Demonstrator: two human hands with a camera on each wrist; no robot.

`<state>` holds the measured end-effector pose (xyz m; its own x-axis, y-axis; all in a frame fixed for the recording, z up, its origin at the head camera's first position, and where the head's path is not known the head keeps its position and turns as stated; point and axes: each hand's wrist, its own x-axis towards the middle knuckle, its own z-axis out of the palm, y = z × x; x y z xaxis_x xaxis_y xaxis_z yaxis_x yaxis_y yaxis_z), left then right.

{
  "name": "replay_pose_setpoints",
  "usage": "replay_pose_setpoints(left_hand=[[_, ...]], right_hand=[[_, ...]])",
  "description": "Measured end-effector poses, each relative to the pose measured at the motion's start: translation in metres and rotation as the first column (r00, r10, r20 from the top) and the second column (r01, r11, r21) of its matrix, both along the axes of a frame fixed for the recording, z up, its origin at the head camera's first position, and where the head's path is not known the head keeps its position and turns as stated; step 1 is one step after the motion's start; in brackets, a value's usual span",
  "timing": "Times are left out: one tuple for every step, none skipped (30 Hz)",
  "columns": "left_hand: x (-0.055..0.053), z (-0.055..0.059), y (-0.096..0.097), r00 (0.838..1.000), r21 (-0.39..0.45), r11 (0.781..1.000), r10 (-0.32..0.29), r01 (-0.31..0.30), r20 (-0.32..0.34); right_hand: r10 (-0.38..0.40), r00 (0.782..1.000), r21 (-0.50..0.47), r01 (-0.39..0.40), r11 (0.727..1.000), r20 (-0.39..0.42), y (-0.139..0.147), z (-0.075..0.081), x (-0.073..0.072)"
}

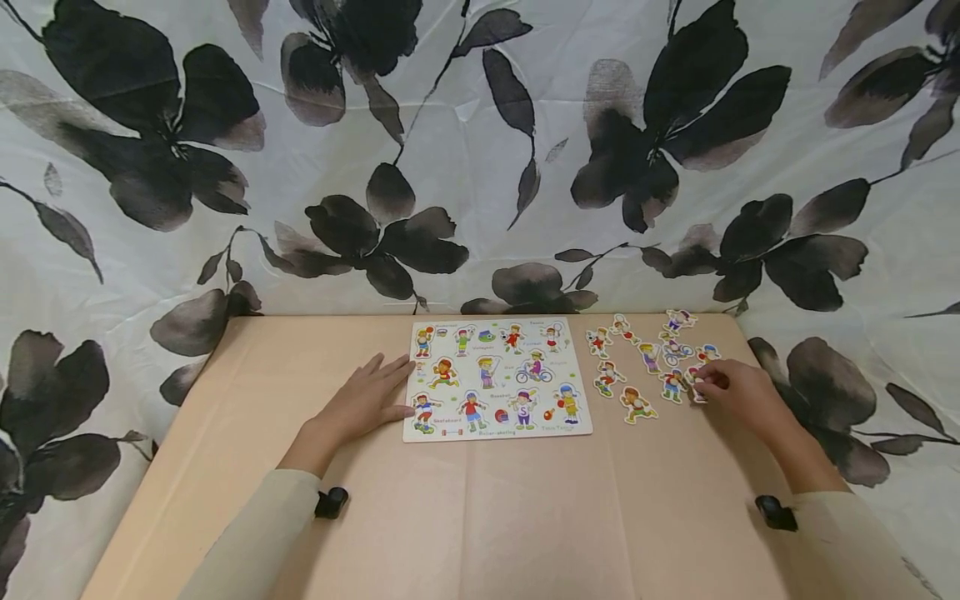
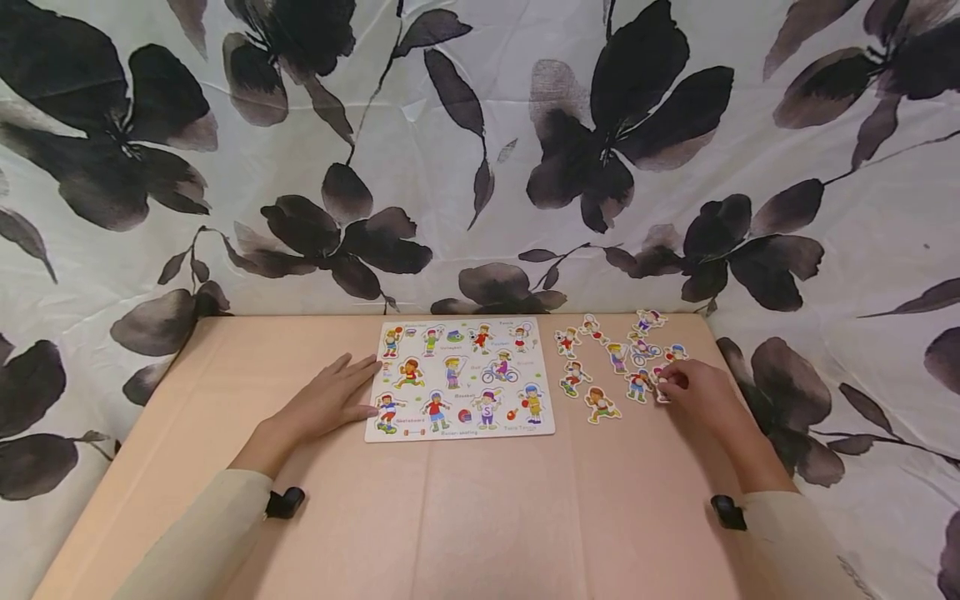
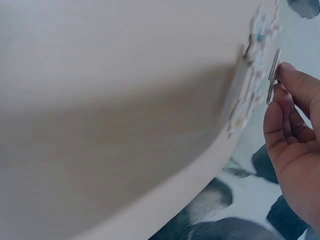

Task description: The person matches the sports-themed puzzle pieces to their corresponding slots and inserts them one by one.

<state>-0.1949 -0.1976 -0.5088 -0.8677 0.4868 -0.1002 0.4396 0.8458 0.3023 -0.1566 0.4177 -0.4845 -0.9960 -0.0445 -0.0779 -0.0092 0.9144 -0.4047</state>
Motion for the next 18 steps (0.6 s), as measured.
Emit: replay_pose_setpoints(left_hand=[[0.000, -0.001, 0.000, 1.000, 0.001, 1.000, 0.000, 0.000, 0.000], [0.001, -0.001, 0.000, 1.000, 0.000, 1.000, 0.001, -0.001, -0.002], [0.001, -0.001, 0.000, 1.000, 0.000, 1.000, 0.001, -0.001, -0.004], [0.001, -0.001, 0.000, 1.000, -0.001, 1.000, 0.001, -0.001, -0.007], [0.001, -0.001, 0.000, 1.000, -0.001, 1.000, 0.001, -0.002, -0.008], [0.001, -0.001, -0.001, 1.000, -0.001, 1.000, 0.001, -0.001, -0.009], [0.002, -0.001, 0.000, 1.000, 0.001, 1.000, 0.002, -0.002, -0.008], [0.002, -0.001, 0.000, 1.000, 0.003, 1.000, 0.003, -0.003, -0.005], [0.002, -0.001, 0.000, 1.000, 0.004, 1.000, 0.003, -0.003, -0.003], [0.003, -0.001, 0.000, 1.000, 0.003, 1.000, 0.003, -0.003, -0.002], [0.003, -0.001, 0.000, 1.000, 0.006, 1.000, 0.003, -0.003, 0.000], [0.003, -0.001, 0.000, 1.000, 0.007, 1.000, 0.002, -0.002, -0.002], [0.004, -0.001, 0.000, 1.000, 0.008, 1.000, 0.002, -0.002, -0.002], [0.004, 0.000, 0.000, 1.000, 0.008, 1.000, 0.001, -0.001, -0.003], [0.004, 0.000, 0.000, 1.000, 0.008, 1.000, -0.001, 0.001, -0.007], [0.003, 0.000, 0.000, 1.000, 0.006, 1.000, -0.003, 0.003, -0.011], [0.003, 0.001, 0.000, 1.000, 0.005, 1.000, -0.005, 0.005, -0.013], [0.002, 0.001, -0.001, 1.000, 0.004, 1.000, -0.007, 0.007, -0.015]], right_hand=[[0.007, 1.000, 0.000, -0.007, 1.000, -0.011, -0.004, 0.001, -0.001], [0.017, 1.000, 0.003, -0.017, 1.000, -0.024, -0.008, 0.002, -0.002], [0.026, 0.999, 0.001, -0.026, 1.000, -0.035, -0.012, 0.004, -0.003], [0.035, 0.998, -0.002, -0.035, 0.999, -0.046, -0.017, 0.005, -0.005], [0.045, 0.997, -0.001, -0.045, 0.999, -0.060, -0.021, 0.007, -0.005], [0.055, 0.996, -0.003, -0.055, 0.998, -0.070, -0.025, 0.009, -0.006], [0.064, 0.995, -0.004, -0.064, 0.998, -0.081, -0.030, 0.010, -0.007], [0.074, 0.993, -0.003, -0.074, 0.997, -0.093, -0.035, 0.012, -0.008], [0.083, 0.991, -0.005, -0.084, 0.996, -0.105, -0.040, 0.014, -0.008], [0.095, 0.988, -0.002, -0.096, 0.995, -0.118, -0.045, 0.015, -0.009], [0.106, 0.986, 0.003, -0.107, 0.994, -0.130, -0.050, 0.017, -0.010], [0.114, 0.984, 0.004, -0.114, 0.993, -0.136, -0.055, 0.018, -0.012], [0.122, 0.982, 0.002, -0.123, 0.992, -0.143, -0.060, 0.020, -0.014], [0.122, 0.983, -0.007, -0.124, 0.992, -0.139, -0.065, 0.020, -0.016], [0.122, 0.983, -0.017, -0.126, 0.992, -0.137, -0.070, 0.022, -0.018], [0.122, 0.984, -0.021, -0.126, 0.992, -0.134, -0.076, 0.023, -0.020], [0.113, 0.986, -0.033, -0.118, 0.992, -0.125, -0.082, 0.024, -0.022], [0.109, 0.986, -0.043, -0.115, 0.992, -0.123, -0.089, 0.025, -0.025]])
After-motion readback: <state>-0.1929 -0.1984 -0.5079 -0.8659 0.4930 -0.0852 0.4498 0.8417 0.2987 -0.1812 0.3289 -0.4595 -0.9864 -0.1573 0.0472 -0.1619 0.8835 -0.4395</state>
